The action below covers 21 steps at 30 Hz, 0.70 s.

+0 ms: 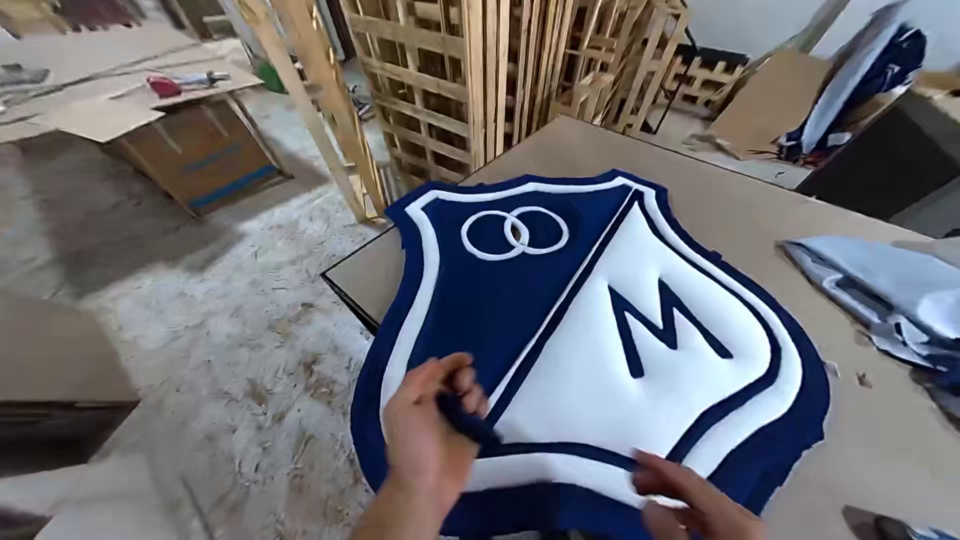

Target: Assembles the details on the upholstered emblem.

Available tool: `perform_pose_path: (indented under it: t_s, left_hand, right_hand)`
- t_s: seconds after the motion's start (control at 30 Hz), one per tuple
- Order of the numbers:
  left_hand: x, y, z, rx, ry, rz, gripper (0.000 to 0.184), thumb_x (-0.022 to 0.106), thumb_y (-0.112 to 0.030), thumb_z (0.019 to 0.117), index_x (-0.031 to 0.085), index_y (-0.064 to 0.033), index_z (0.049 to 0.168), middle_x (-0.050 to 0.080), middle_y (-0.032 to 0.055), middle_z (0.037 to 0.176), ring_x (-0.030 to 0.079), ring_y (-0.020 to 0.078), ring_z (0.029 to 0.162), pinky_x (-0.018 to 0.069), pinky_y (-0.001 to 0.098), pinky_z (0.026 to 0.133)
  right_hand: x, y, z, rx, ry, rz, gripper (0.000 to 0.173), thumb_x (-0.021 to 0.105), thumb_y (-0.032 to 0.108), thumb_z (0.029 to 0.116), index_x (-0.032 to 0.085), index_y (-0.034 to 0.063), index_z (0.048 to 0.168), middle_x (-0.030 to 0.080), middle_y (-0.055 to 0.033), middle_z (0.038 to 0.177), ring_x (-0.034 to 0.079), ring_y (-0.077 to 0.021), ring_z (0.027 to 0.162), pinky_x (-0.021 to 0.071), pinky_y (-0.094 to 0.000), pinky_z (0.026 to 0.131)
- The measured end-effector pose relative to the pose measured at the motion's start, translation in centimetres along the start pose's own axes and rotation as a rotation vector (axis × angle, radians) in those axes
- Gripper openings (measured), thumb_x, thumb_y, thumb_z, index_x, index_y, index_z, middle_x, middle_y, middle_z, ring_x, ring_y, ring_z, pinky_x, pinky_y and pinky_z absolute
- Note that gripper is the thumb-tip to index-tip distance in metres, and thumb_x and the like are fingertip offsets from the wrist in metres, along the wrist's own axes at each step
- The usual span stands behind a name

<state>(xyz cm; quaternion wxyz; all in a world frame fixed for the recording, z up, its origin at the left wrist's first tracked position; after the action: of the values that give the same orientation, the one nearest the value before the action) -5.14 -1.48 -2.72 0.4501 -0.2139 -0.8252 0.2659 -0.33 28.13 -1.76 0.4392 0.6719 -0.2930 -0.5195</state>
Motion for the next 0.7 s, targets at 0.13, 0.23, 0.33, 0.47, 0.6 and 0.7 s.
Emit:
perform_pose_path:
  t_s: [0.13,0.23,0.33,0.47,0.6,0.7]
  left_hand:
    - [4.9,5.0,-0.7,-0.138,-0.022,-0.078,0.027,0.033,-0.008,0.1030,0.057,-0.0078,0.091,0.057,0.0023,0.074,0.057,0.0137,0.060,0.0542,0.0290,0.059]
    - [5.5,7.7,-1.4,-0.127,0.151,0.098,0.029,0.033,-0.008,0.1025,0.061,-0.0060,0.095,0.063,0.0033,0.082,0.064,0.0133,0.072,0.0568,0.0297,0.068]
    - [5.9,9.6,-2.1,-0.016,0.550,0.200,0.040,0.037,-0.032,0.1083,0.061,-0.0045,0.124,0.069,0.0086,0.114,0.067,0.0192,0.106,0.0555,0.0395,0.095]
    - [7.8,9.7,-2.2,0.141,0.682,0.376,0.047,0.055,-0.031,0.1050,0.054,0.0000,0.140,0.066,0.0084,0.128,0.067,0.0171,0.111,0.0577,0.0364,0.094]
    - [8.1,9.1,-1.6,0.186,0.736,0.476,0.035,0.057,-0.030,0.1041,0.065,-0.0041,0.127,0.067,0.0046,0.119,0.067,0.0120,0.106,0.0582,0.0322,0.093]
    - [8.4,8.4,-1.5,0.241,0.805,0.555,0.032,0.057,-0.030,0.1045,0.067,-0.0068,0.124,0.063,0.0017,0.119,0.062,0.0089,0.109,0.0547,0.0279,0.095]
  right_hand:
    - [6.7,4.3,4.4,-0.169,-0.027,0.142,0.048,0.065,0.017,0.0998,0.057,0.0016,0.144,0.067,-0.0142,0.123,0.071,-0.0190,0.104,0.0642,-0.0365,0.082]
    - [5.7,3.7,4.7,-0.137,-0.213,0.292,0.031,0.056,0.010,0.1036,0.067,-0.0017,0.130,0.070,-0.0085,0.095,0.068,-0.0108,0.070,0.0606,-0.0279,0.059]
    - [2.9,1.4,4.4,0.056,-0.311,0.673,0.033,0.044,0.012,0.1095,0.064,-0.0057,0.128,0.072,-0.0057,0.085,0.065,-0.0087,0.059,0.0568,-0.0245,0.049]
    - [2.2,-0.2,5.0,0.074,-0.336,0.949,0.033,0.044,0.011,0.1095,0.062,-0.0084,0.129,0.074,-0.0080,0.089,0.068,-0.0101,0.063,0.0590,-0.0258,0.052]
    - [2.3,0.9,5.3,0.004,-0.193,0.747,0.035,0.058,0.013,0.1031,0.062,-0.0069,0.131,0.073,-0.0055,0.095,0.066,-0.0083,0.066,0.0580,-0.0258,0.054]
    - [2.4,1.6,5.8,-0.073,-0.218,0.679,0.036,0.071,0.016,0.0963,0.067,-0.0064,0.125,0.076,-0.0050,0.102,0.070,-0.0045,0.079,0.0609,-0.0223,0.070]
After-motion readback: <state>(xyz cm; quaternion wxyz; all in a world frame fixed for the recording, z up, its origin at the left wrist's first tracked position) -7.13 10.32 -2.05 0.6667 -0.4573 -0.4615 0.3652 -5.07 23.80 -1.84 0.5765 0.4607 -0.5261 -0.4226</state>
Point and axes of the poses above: each hand's wrist, its own z-axis towards the middle knuckle, its own x-axis out of the palm, y = z × x, the point moved 6 cm from there along z, towards the middle knuckle
